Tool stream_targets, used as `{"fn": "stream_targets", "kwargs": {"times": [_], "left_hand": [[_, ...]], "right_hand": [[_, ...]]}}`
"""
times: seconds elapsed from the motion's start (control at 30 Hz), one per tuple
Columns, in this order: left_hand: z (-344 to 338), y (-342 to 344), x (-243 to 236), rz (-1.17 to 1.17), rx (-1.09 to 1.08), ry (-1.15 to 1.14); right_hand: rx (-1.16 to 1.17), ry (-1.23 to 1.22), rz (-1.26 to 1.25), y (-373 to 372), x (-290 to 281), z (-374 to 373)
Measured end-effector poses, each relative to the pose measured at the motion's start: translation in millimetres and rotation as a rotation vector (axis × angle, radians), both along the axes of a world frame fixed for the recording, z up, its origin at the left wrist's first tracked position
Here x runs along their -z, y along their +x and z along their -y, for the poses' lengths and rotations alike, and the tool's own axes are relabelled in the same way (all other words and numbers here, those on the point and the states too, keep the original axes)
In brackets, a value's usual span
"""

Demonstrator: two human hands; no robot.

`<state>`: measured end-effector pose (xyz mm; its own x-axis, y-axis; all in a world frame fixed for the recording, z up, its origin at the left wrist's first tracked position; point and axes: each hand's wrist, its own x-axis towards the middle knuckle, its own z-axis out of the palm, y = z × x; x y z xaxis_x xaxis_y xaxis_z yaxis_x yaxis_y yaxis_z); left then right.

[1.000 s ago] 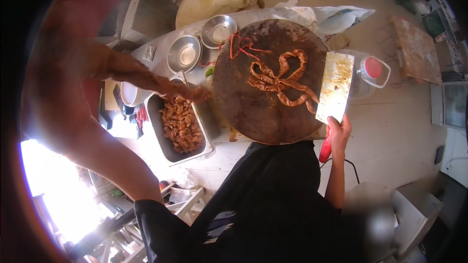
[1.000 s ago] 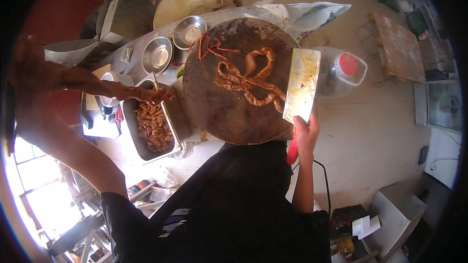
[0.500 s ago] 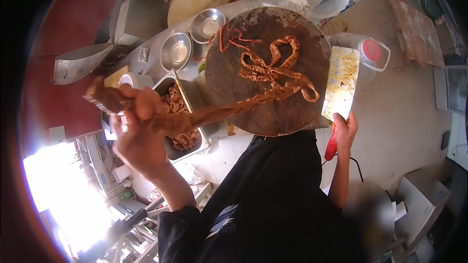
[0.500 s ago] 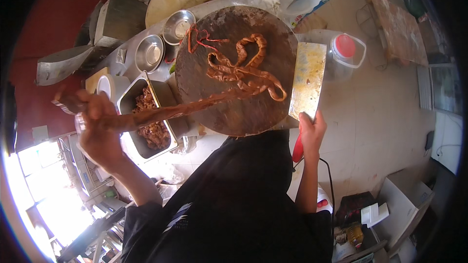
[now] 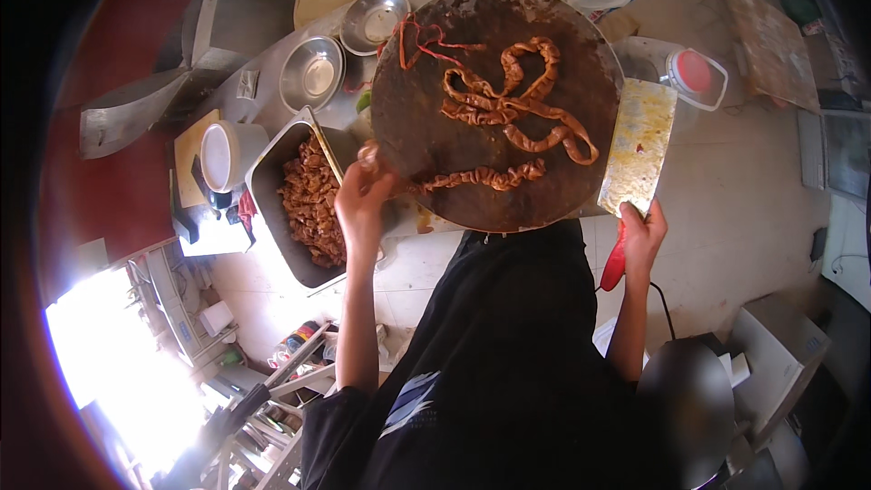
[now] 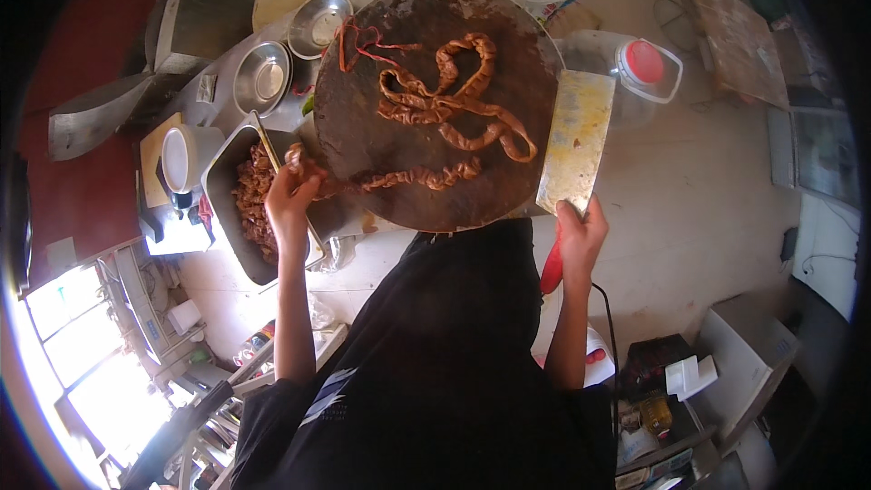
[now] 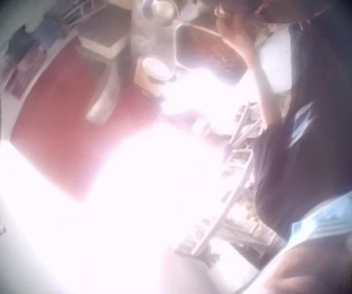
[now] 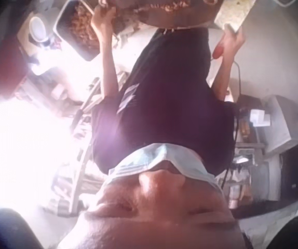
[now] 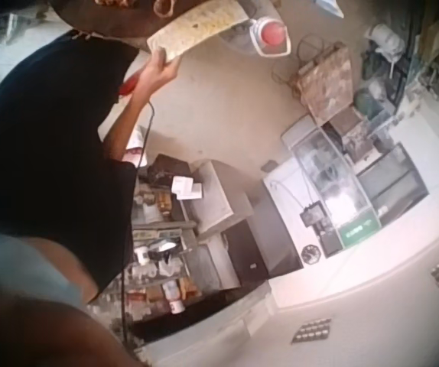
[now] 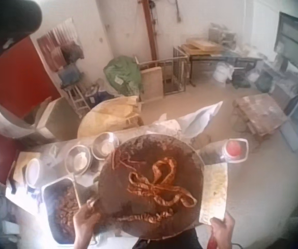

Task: The person uses a cleaver to slice cooked meat on a round wooden cutting board. They repeatedly cut the meat into small pieces and transfer them into a metal tray. The person handles the meat with their left hand and the cleaver with their right hand throughout the task.

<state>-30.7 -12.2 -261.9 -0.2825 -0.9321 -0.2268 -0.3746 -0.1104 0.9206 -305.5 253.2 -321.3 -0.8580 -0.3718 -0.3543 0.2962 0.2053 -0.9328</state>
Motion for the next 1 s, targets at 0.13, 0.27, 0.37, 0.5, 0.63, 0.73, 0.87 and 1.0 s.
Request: {"fn": "stream_targets", "kwargs": {"times": [0.13, 0.27, 0.37, 0.5, 0.63, 0.73, 0.87, 1.0], "left_hand": [[-14.0, -34.5, 17.5, 0.183, 0.250, -0.285], [-29.7, -70.3, 40.8, 0.263, 0.536, -0.729], [-42.1, -92.6, 65.8, 0.327, 0.655, -0.779], [-49.0, -106.2, 92.2, 0.349, 0.775, -0.804], [-48.5, -103.0, 101.4, 0.278, 0.765, -0.785], [-47.8, -96.4, 78.4, 0.282, 0.703, -0.849], [-42.2, -55.2, 75.0, 0.301, 0.594, -0.927], [-50.5, -15.1, 89.4, 0.486, 0.566, -0.847]], "right_hand": [[-0.034, 0.034, -0.015, 8.4, -3.4, -1.9], [-0.040, 0.038, -0.036, 18.4, -3.1, -7.8], [-0.029, 0.060, -0.067, 24.6, -2.3, -7.3], [-0.016, 0.050, -0.075, 33.5, -0.9, -13.0], [-0.007, 0.053, -0.058, 37.1, -2.8, -13.9], [0.003, 0.060, -0.037, 40.6, -3.5, -15.0], [-0.010, 0.071, -0.109, 45.8, -2.6, -14.0], [-0.183, 0.154, -0.262, 42.3, -7.0, -16.5]]}}
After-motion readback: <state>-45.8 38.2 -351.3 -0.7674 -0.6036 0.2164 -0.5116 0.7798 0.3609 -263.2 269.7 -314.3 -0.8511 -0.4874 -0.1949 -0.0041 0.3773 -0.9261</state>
